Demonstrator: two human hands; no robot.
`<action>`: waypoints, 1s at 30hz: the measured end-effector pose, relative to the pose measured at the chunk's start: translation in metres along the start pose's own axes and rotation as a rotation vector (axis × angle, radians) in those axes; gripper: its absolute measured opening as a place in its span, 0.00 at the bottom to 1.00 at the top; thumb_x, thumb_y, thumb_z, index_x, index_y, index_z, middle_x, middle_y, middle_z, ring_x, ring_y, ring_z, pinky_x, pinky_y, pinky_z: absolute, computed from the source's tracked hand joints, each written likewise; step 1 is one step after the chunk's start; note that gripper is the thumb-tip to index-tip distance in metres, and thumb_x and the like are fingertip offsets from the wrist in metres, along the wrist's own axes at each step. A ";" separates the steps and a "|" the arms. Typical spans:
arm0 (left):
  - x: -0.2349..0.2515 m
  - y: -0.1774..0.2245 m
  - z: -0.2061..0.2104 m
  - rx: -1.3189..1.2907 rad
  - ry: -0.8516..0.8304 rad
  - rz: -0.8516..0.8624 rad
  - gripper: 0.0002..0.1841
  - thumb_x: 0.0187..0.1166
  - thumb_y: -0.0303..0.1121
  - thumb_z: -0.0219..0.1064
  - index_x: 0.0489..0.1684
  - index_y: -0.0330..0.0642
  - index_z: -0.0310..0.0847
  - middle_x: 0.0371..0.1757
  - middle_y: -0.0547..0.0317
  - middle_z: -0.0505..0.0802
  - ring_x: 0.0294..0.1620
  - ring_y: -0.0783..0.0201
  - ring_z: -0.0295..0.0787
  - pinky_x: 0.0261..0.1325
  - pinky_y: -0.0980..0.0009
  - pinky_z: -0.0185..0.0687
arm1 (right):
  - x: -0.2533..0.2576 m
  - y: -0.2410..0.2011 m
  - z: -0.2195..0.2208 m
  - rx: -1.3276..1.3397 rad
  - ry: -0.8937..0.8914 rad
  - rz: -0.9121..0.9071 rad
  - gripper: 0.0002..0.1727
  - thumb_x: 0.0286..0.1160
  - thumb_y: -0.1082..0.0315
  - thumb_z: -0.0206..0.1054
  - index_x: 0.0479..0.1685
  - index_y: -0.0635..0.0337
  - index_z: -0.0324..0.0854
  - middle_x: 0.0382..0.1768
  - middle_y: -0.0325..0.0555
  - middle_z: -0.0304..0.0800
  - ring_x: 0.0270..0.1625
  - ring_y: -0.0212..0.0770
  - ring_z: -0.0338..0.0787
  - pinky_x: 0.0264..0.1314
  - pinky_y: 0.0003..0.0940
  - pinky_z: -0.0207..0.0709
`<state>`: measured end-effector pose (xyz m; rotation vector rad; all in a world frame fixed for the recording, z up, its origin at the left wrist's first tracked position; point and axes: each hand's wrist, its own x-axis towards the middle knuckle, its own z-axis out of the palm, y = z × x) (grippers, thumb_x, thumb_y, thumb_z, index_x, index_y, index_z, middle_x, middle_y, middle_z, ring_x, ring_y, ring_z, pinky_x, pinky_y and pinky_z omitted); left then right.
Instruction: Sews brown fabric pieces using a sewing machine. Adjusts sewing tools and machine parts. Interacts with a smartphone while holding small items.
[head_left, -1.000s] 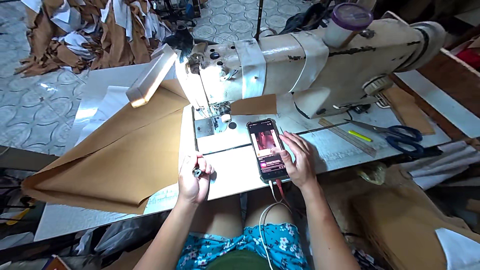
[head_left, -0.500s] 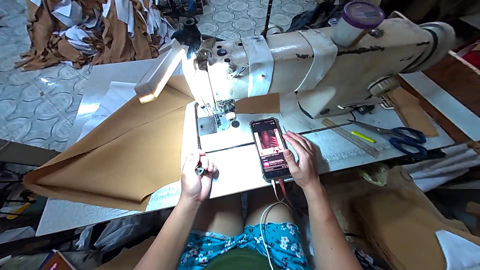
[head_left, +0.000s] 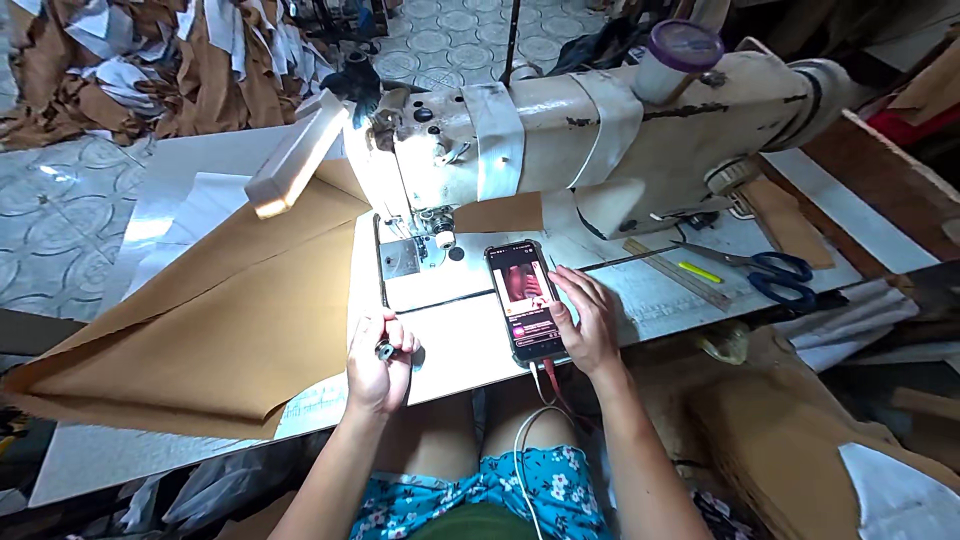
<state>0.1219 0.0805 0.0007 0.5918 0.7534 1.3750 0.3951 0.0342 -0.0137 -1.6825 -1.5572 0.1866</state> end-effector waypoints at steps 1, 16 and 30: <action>0.000 0.000 0.000 -0.002 -0.001 -0.001 0.23 0.95 0.33 0.29 0.37 0.47 0.74 0.14 0.70 0.81 0.17 0.75 0.81 0.29 0.80 0.83 | 0.000 0.000 0.000 -0.002 0.000 -0.001 0.35 0.85 0.42 0.50 0.67 0.62 0.87 0.74 0.57 0.85 0.81 0.61 0.77 0.84 0.64 0.59; 0.001 -0.001 0.000 -0.009 0.001 0.003 0.24 0.95 0.32 0.29 0.36 0.46 0.75 0.14 0.69 0.81 0.16 0.74 0.81 0.29 0.79 0.82 | 0.000 0.002 0.003 0.009 0.032 -0.009 0.37 0.85 0.39 0.48 0.65 0.62 0.89 0.72 0.56 0.86 0.80 0.61 0.79 0.82 0.64 0.61; -0.001 0.001 0.004 -0.057 0.049 -0.032 0.22 0.95 0.31 0.31 0.39 0.45 0.74 0.14 0.70 0.80 0.16 0.74 0.80 0.29 0.80 0.82 | 0.029 -0.037 -0.033 -0.017 0.262 -0.188 0.25 0.80 0.61 0.61 0.62 0.76 0.83 0.63 0.70 0.87 0.68 0.65 0.85 0.71 0.61 0.74</action>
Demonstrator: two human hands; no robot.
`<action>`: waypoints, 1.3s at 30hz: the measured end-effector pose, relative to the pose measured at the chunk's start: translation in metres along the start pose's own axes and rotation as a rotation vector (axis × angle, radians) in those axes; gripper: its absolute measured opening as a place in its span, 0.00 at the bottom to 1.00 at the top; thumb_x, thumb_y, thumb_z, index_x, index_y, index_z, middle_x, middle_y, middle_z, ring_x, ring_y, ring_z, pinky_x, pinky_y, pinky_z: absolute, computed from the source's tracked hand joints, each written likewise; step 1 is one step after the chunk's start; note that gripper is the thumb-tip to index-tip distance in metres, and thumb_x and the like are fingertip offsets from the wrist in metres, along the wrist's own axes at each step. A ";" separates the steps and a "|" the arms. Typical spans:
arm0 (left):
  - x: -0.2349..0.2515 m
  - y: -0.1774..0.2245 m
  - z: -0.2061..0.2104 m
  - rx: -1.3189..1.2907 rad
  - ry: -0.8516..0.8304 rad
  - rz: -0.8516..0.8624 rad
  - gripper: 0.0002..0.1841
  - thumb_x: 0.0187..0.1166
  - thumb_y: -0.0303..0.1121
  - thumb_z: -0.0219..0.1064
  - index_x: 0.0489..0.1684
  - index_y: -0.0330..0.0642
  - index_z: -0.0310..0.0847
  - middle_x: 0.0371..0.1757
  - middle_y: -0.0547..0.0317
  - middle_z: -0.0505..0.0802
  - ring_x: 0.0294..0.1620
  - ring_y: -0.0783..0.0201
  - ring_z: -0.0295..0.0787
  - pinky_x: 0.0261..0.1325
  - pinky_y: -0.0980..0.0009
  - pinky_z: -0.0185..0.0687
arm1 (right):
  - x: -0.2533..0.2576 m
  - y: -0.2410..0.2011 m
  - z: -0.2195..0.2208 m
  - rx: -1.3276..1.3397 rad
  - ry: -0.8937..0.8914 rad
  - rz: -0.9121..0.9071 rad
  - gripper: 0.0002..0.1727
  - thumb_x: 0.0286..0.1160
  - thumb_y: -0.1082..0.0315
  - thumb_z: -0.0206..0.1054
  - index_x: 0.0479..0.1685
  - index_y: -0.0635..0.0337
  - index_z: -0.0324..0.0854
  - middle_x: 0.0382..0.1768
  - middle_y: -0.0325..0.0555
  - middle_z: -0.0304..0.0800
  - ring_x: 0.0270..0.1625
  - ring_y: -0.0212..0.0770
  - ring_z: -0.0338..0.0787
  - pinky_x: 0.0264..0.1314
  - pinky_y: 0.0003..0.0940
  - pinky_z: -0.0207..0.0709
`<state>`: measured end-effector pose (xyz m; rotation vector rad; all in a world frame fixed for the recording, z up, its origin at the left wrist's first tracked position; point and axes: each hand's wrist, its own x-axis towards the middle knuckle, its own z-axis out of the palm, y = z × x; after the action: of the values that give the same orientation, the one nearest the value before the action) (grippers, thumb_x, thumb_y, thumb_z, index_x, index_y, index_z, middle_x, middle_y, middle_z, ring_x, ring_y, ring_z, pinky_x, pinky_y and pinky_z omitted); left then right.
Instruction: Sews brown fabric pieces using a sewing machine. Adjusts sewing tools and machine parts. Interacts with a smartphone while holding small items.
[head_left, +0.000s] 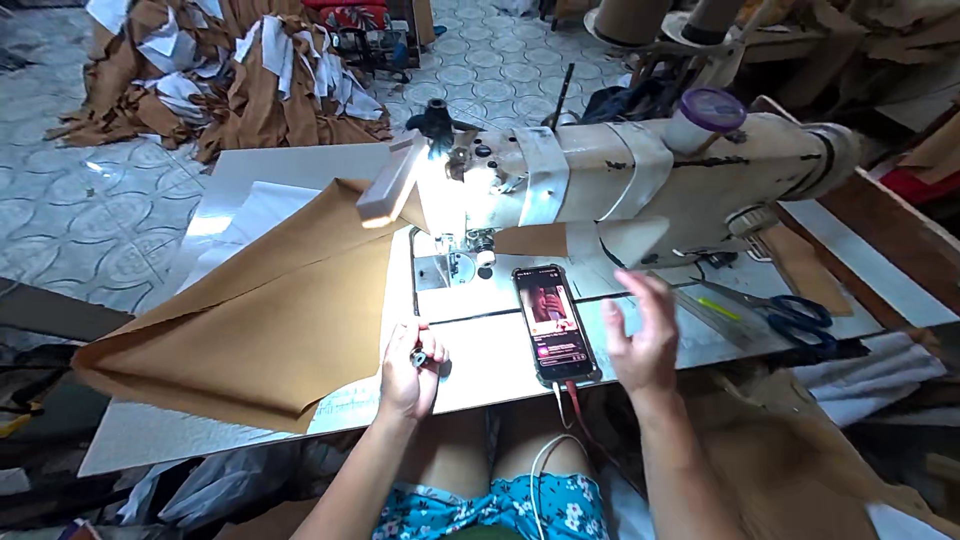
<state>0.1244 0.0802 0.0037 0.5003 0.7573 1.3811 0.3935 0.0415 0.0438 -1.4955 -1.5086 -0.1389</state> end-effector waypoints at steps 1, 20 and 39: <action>0.000 0.000 0.000 -0.003 -0.003 -0.005 0.21 0.95 0.31 0.32 0.39 0.45 0.74 0.14 0.70 0.80 0.16 0.74 0.80 0.30 0.79 0.82 | 0.022 -0.016 -0.009 -0.047 0.010 -0.057 0.24 0.80 0.63 0.61 0.63 0.77 0.82 0.61 0.71 0.87 0.65 0.65 0.86 0.68 0.59 0.76; -0.004 0.005 0.004 -0.044 -0.013 -0.046 0.17 0.94 0.29 0.37 0.39 0.41 0.72 0.15 0.67 0.78 0.16 0.74 0.78 0.28 0.79 0.81 | 0.302 -0.128 0.126 -0.398 -1.237 0.088 0.21 0.93 0.56 0.53 0.59 0.65 0.82 0.54 0.59 0.86 0.54 0.53 0.86 0.57 0.58 0.77; -0.004 0.008 0.003 -0.033 -0.055 -0.083 0.17 0.94 0.28 0.36 0.39 0.42 0.73 0.16 0.69 0.78 0.18 0.74 0.77 0.30 0.79 0.80 | 0.288 -0.168 0.104 -0.048 -1.443 0.213 0.18 0.95 0.64 0.47 0.61 0.67 0.78 0.43 0.52 0.86 0.44 0.35 0.89 0.47 0.26 0.82</action>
<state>0.1211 0.0775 0.0121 0.4742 0.7017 1.2955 0.2660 0.2743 0.2708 -1.8441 -2.3471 1.2893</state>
